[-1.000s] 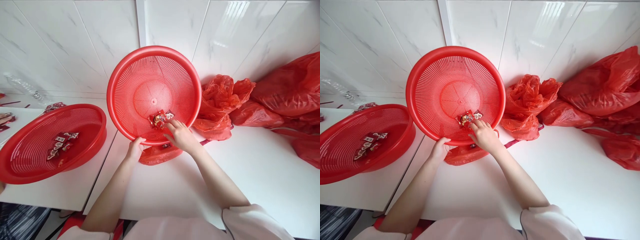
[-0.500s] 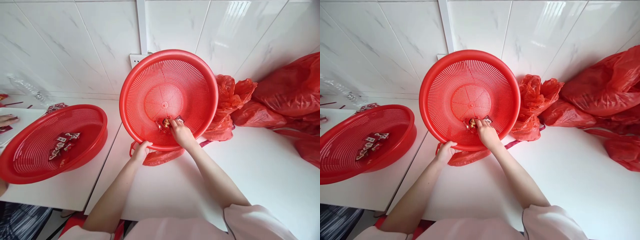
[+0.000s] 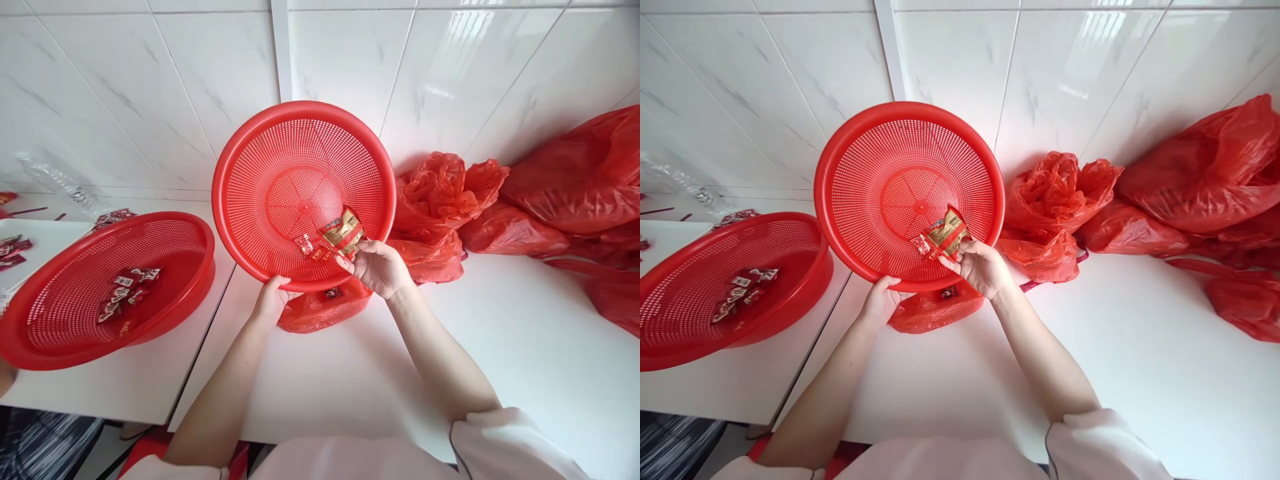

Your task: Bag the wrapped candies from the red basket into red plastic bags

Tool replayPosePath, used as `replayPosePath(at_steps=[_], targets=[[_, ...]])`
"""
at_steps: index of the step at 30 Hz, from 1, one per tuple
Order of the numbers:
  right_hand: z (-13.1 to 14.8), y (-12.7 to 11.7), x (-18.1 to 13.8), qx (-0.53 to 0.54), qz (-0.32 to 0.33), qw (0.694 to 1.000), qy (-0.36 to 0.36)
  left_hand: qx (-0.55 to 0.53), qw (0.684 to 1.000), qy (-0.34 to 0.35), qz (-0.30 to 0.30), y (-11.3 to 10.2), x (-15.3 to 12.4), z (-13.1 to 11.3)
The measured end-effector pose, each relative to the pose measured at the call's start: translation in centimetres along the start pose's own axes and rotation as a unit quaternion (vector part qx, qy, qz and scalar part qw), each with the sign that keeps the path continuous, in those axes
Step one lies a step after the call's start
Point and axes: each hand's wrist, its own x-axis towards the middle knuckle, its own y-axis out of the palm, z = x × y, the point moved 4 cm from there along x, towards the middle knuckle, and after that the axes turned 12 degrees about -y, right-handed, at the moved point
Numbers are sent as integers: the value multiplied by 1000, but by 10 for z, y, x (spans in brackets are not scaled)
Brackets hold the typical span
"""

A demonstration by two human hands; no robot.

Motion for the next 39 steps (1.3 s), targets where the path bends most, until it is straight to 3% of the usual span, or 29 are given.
replayPosePath(at_steps=[9,20,22,24,27,29,31,33,36,39], targets=[[-4,6,-3,44,-14,999,16,0,1000,8,-12,-3,1,-2],[-5,4,-2,-5,-18,999,-46,-18,999,2,-31,-3,2,-2],[-3,3,-3,-36,-3,998,-52,-34,998,10,-46,-6,1,-5],[2,4,-5,-83,55,994,-40,-59,996,26,-64,-10,0,-9],[9,12,-13,-208,216,954,-4,-94,993,38,-65,-14,-1,-14],[10,17,-18,-346,309,886,-13,-103,993,37,-51,-15,-1,-15],[7,17,-18,-489,326,807,-49,-99,993,36,-48,-16,0,-16],[-1,15,-18,-583,297,754,-60,-85,994,40,-54,-16,1,-16],[-13,16,-22,-607,314,730,-20,-58,995,57,-58,-14,1,-17],[-7,26,-29,-557,349,752,-50,-23,996,76,-41,-7,-1,-17]])
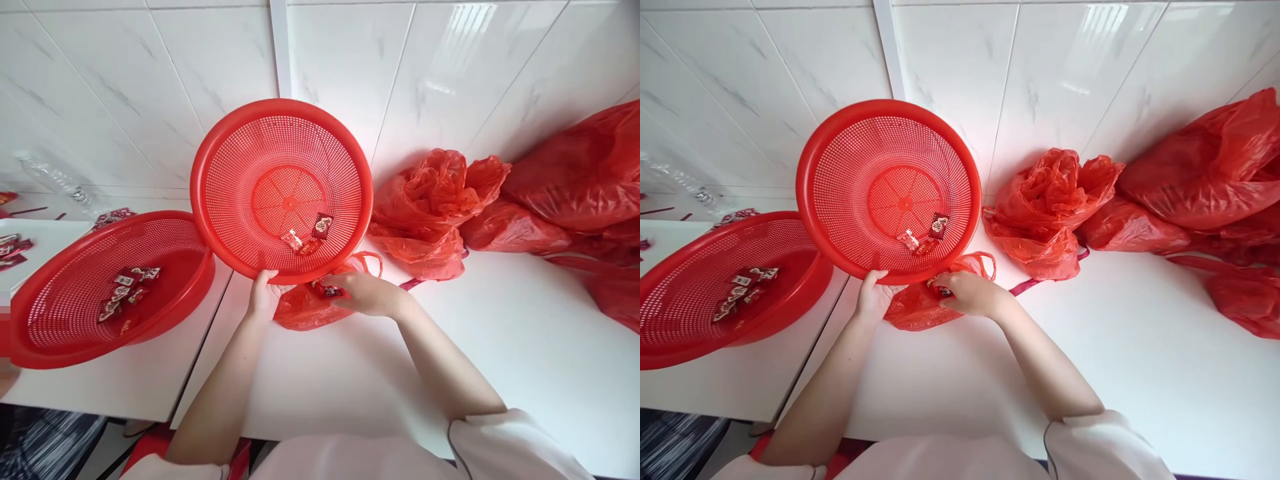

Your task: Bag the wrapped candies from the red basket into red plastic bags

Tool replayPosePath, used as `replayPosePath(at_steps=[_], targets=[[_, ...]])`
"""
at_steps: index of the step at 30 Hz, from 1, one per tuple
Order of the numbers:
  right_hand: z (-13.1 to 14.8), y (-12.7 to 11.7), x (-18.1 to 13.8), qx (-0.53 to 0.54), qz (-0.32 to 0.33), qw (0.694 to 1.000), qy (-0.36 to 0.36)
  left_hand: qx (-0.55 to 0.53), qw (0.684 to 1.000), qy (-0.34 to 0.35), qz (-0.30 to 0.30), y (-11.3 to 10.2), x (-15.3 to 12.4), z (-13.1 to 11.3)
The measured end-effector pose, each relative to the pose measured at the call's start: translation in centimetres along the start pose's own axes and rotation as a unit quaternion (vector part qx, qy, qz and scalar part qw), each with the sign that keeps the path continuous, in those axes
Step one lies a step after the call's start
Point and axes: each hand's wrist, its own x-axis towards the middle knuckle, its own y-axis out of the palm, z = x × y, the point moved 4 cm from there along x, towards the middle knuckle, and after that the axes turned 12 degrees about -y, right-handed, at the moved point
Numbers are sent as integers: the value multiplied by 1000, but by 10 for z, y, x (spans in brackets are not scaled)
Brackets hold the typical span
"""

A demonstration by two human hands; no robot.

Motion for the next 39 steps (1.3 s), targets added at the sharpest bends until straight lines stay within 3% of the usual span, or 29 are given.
replayPosePath(at_steps=[4,8,11,15,21,26,29,32,39], targets=[[15,-16,0,15,-119,990,-77,35,999,1,36,11,-7,10],[-1,-11,8,-134,-200,970,-10,52,997,-16,60,20,-13,29],[-17,5,15,-187,-176,966,24,93,993,-33,57,21,-15,42],[-16,19,21,-129,-115,984,-43,103,994,-29,33,17,-14,42],[0,10,21,-31,-152,979,-135,56,998,-7,40,19,-14,26],[-5,13,23,-64,-244,964,-89,66,997,-14,38,18,-16,26],[-16,22,26,-106,-209,972,-26,89,995,-29,39,18,-18,31],[-27,26,26,-82,-189,978,16,109,992,-32,47,19,-20,36],[-24,19,27,4,-205,977,-56,109,991,-41,68,19,-19,38]])
